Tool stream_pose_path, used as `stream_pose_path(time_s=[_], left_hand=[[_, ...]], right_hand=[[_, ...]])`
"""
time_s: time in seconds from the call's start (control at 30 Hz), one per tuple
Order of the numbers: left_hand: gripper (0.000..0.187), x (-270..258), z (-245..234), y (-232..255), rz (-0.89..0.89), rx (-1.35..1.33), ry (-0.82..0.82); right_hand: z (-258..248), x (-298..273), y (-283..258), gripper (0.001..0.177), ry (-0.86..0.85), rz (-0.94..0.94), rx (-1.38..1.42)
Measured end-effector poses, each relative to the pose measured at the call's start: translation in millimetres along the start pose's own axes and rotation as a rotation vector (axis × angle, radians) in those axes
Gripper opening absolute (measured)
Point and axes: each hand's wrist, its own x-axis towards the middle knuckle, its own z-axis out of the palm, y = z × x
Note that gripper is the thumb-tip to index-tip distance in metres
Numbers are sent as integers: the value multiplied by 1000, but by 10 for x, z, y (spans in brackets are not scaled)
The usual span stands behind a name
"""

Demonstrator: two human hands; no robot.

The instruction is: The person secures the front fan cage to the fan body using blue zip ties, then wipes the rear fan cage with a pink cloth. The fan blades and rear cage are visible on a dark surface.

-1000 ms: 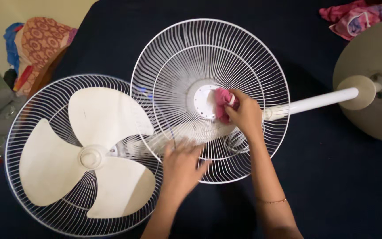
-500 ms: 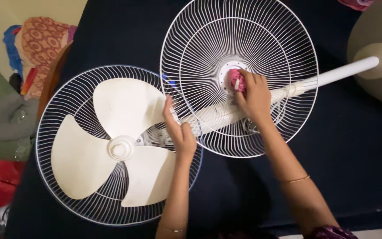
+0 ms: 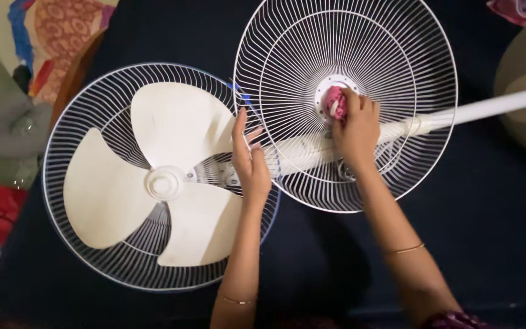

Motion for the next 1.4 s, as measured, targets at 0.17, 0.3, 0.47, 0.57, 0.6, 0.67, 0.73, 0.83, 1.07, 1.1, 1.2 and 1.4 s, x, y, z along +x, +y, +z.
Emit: stream_pose_path(time_s=[0.17, 0.3, 0.47, 0.57, 0.6, 0.67, 0.73, 0.83, 1.07, 1.1, 1.2, 1.4], left_hand=[[59, 43, 104, 9, -38, -115, 95], [68, -73, 143, 65, -190, -117, 163], [42, -114, 291, 75, 126, 50, 194], [49, -75, 223, 59, -45, 147, 263], [47, -71, 213, 40, -58, 143, 247], [42, -92, 153, 29, -84, 145, 206], [38, -119, 178, 22, 75, 246, 172], [45, -13, 221, -2, -12, 254, 159], [60, -16, 148, 70, -180, 164, 95], [65, -49, 166, 102, -151, 183, 92], [72, -73, 207, 178, -78, 235, 104], [60, -232, 285, 131, 157, 334, 148]], right_hand=[[3, 40, 111, 64, -5, -37, 69], [-95, 37, 129, 60, -103, -142, 135], [-366, -34, -87, 64, -504, -364, 555], [-437, -65, -204, 60, -541, -435, 537], [-445, -45, -188, 58, -548, -425, 581], [-421, -43, -178, 54, -557, -396, 681], [-417, -75, -178, 57, -531, -400, 675], [-377, -27, -143, 60, -553, -348, 668], [-339, -241, -330, 56, -441, -217, 584], [-359, -253, -342, 59, -429, -232, 577], [-379, -246, -384, 64, -405, -239, 549], [-363, -476, -435, 63, -305, -139, 451]])
